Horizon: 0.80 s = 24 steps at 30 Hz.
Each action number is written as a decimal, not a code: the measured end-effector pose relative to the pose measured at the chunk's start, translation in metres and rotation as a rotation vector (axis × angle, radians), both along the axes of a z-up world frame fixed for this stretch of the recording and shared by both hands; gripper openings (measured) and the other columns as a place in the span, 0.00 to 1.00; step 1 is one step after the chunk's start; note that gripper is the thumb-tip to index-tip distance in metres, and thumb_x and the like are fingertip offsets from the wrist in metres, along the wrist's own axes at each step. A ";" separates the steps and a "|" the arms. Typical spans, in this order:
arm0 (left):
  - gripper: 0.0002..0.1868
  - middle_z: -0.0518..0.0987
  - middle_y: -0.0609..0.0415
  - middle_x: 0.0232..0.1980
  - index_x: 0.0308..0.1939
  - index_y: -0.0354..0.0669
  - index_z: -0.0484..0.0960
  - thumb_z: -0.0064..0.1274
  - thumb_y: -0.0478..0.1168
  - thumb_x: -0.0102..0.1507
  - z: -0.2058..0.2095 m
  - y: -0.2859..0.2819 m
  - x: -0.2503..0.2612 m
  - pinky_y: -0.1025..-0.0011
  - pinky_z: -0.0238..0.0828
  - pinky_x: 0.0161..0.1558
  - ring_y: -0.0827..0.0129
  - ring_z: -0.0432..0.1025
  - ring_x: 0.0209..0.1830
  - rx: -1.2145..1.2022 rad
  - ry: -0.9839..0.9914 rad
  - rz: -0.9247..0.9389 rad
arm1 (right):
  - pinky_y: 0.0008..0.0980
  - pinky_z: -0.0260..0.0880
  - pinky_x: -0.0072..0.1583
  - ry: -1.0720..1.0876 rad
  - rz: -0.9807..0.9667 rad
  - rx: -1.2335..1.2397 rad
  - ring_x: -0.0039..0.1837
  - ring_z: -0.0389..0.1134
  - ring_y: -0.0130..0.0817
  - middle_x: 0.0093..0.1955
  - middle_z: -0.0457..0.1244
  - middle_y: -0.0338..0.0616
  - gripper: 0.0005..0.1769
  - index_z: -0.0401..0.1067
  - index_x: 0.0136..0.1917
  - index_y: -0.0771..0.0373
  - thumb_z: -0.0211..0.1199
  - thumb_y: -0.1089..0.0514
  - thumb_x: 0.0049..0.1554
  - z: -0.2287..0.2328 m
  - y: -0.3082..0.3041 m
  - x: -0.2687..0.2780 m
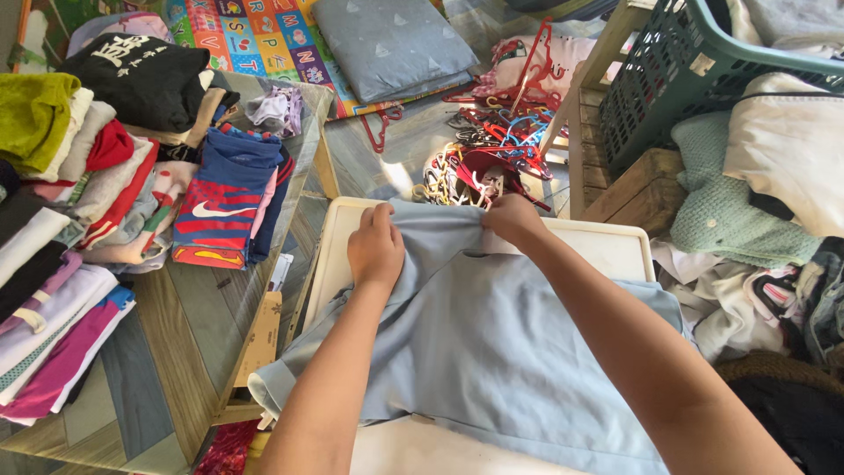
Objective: The person picks up clothing items from a basket and a pile, spreads them out on a small white table, folds them, and places the folded items back into the basket.
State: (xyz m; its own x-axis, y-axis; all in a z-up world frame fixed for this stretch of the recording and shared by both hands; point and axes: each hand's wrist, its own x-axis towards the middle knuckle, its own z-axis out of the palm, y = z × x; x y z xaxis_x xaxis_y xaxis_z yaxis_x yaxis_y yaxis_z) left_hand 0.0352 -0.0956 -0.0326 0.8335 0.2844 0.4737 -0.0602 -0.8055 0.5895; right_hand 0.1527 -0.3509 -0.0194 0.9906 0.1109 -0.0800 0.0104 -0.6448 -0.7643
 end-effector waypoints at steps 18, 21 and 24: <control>0.27 0.75 0.47 0.54 0.54 0.43 0.70 0.60 0.48 0.55 0.010 -0.008 -0.001 0.50 0.63 0.53 0.50 0.69 0.55 0.112 0.012 0.156 | 0.40 0.70 0.54 0.499 -0.001 -0.305 0.55 0.67 0.39 0.57 0.66 0.47 0.29 0.77 0.60 0.67 0.75 0.48 0.52 -0.027 0.050 0.095; 0.25 0.77 0.46 0.53 0.54 0.43 0.70 0.59 0.46 0.56 0.006 -0.008 0.001 0.50 0.62 0.53 0.50 0.70 0.54 0.151 0.032 0.173 | 0.38 0.71 0.48 0.486 -0.031 0.161 0.48 0.68 0.35 0.50 0.67 0.43 0.17 0.75 0.54 0.62 0.69 0.65 0.50 -0.024 0.042 0.091; 0.20 0.79 0.49 0.49 0.53 0.44 0.71 0.56 0.42 0.59 0.002 -0.006 0.004 0.50 0.63 0.52 0.51 0.71 0.52 0.156 0.107 0.157 | 0.38 0.73 0.51 0.551 -0.251 0.516 0.48 0.70 0.39 0.48 0.67 0.43 0.15 0.75 0.48 0.56 0.63 0.71 0.50 -0.015 0.025 0.084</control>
State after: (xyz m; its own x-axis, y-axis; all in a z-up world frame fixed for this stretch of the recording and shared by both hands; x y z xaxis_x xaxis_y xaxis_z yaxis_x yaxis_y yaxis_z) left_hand 0.0393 -0.1019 -0.0303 0.8326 0.3452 0.4331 0.1293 -0.8816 0.4539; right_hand 0.2372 -0.3261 -0.0342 0.8237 0.0462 -0.5652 -0.5548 -0.1406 -0.8200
